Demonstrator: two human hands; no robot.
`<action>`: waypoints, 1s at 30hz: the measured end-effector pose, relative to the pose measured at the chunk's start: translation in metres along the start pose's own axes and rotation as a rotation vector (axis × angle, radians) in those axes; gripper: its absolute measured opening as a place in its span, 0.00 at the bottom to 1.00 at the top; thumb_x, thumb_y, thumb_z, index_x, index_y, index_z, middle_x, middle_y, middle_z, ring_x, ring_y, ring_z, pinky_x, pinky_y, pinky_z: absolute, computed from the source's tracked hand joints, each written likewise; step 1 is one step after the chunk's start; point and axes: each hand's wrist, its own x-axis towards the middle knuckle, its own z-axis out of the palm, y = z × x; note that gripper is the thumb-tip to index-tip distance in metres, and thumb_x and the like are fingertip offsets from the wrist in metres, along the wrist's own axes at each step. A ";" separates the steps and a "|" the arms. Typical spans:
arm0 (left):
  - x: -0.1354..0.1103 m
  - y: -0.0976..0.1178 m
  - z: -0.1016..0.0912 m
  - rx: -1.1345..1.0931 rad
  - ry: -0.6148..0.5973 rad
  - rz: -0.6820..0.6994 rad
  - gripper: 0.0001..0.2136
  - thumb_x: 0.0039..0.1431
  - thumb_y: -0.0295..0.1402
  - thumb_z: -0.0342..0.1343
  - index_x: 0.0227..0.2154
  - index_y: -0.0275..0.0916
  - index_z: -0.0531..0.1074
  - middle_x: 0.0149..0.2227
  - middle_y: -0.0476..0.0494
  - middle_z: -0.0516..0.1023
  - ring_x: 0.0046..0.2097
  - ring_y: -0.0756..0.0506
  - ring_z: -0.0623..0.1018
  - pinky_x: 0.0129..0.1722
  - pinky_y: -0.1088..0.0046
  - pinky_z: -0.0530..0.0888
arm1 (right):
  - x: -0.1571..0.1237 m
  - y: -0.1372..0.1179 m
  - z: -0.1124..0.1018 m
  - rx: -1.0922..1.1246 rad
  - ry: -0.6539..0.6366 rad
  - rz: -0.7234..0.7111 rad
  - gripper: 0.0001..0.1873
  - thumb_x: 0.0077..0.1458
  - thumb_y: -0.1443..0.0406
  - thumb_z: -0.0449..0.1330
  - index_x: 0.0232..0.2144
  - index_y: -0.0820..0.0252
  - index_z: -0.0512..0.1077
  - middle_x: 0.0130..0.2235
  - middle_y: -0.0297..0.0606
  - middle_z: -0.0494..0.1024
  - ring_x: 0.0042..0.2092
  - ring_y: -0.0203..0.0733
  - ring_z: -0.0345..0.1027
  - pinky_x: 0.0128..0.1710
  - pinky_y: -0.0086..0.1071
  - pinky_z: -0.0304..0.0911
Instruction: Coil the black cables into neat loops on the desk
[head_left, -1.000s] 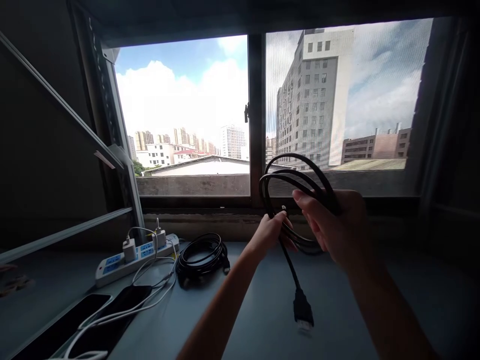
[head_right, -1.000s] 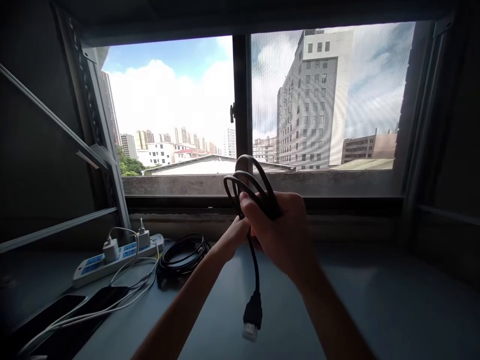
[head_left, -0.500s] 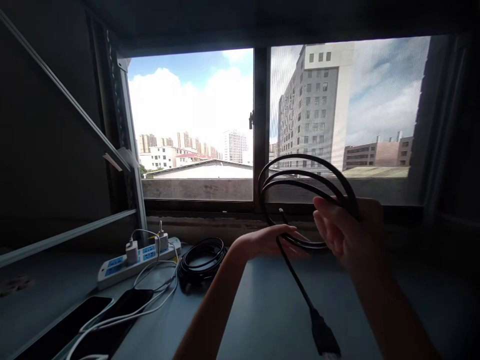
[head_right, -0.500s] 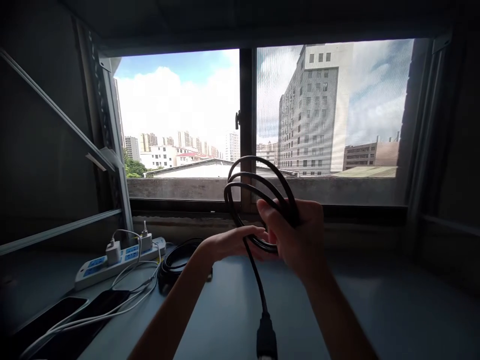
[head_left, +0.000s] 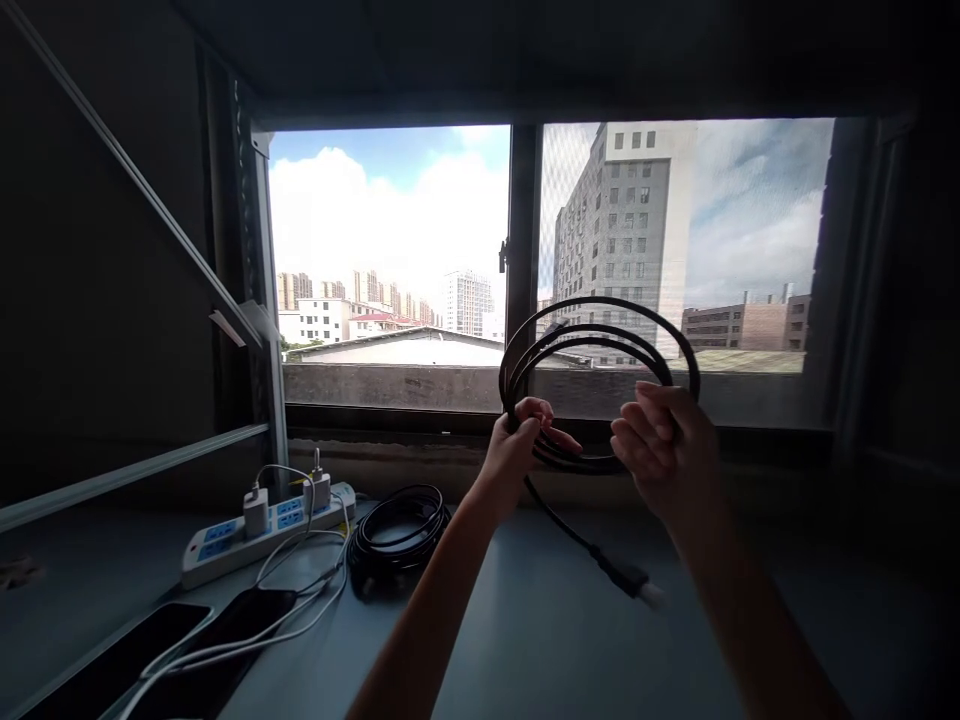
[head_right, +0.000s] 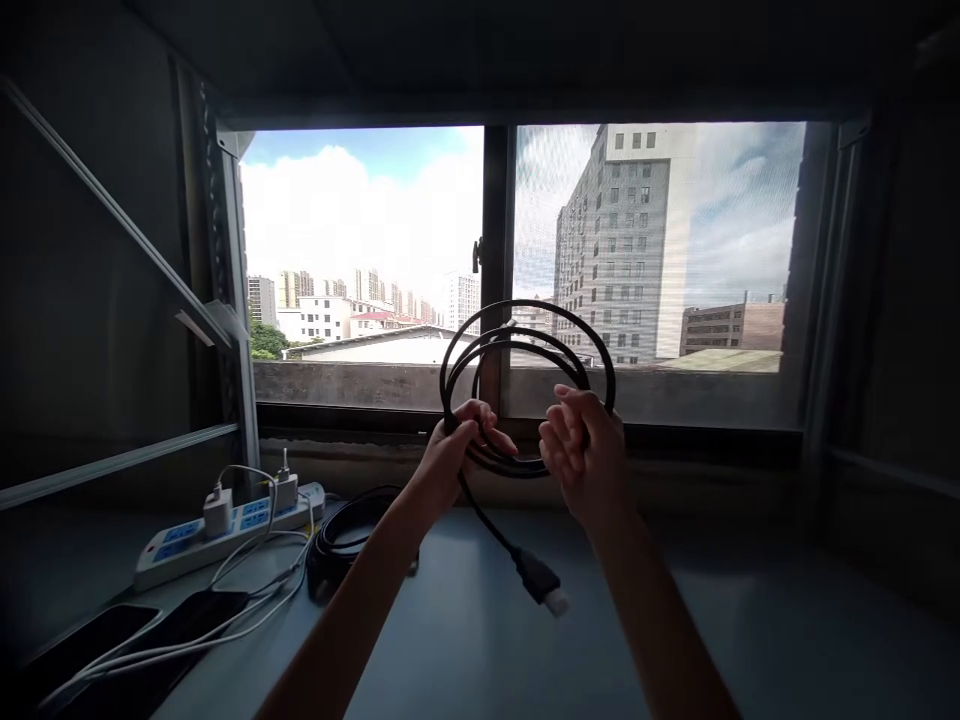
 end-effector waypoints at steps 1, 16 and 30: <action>0.000 0.002 -0.001 0.049 0.043 0.030 0.03 0.48 0.30 0.47 0.28 0.38 0.60 0.20 0.47 0.74 0.26 0.47 0.74 0.32 0.74 0.66 | 0.002 0.000 -0.001 -0.016 -0.005 0.059 0.25 0.38 0.63 0.67 0.08 0.60 0.54 0.08 0.24 0.47 0.09 0.26 0.38 0.05 0.17 0.40; 0.000 0.031 -0.024 0.397 0.324 0.238 0.07 0.32 0.25 0.41 0.16 0.36 0.64 0.18 0.54 0.65 0.11 0.57 0.60 0.09 0.80 0.59 | -0.005 0.005 0.001 -0.800 0.070 -0.591 0.36 0.46 0.65 0.68 0.56 0.54 0.59 0.39 0.39 0.71 0.22 0.38 0.63 0.14 0.25 0.65; -0.012 0.046 -0.001 0.204 0.382 0.138 0.11 0.35 0.24 0.49 0.25 0.34 0.72 0.18 0.55 0.64 0.15 0.60 0.56 0.12 0.83 0.50 | -0.001 0.011 -0.008 -0.917 -0.127 -0.713 0.15 0.59 0.65 0.60 0.49 0.50 0.70 0.32 0.31 0.70 0.18 0.31 0.58 0.18 0.27 0.58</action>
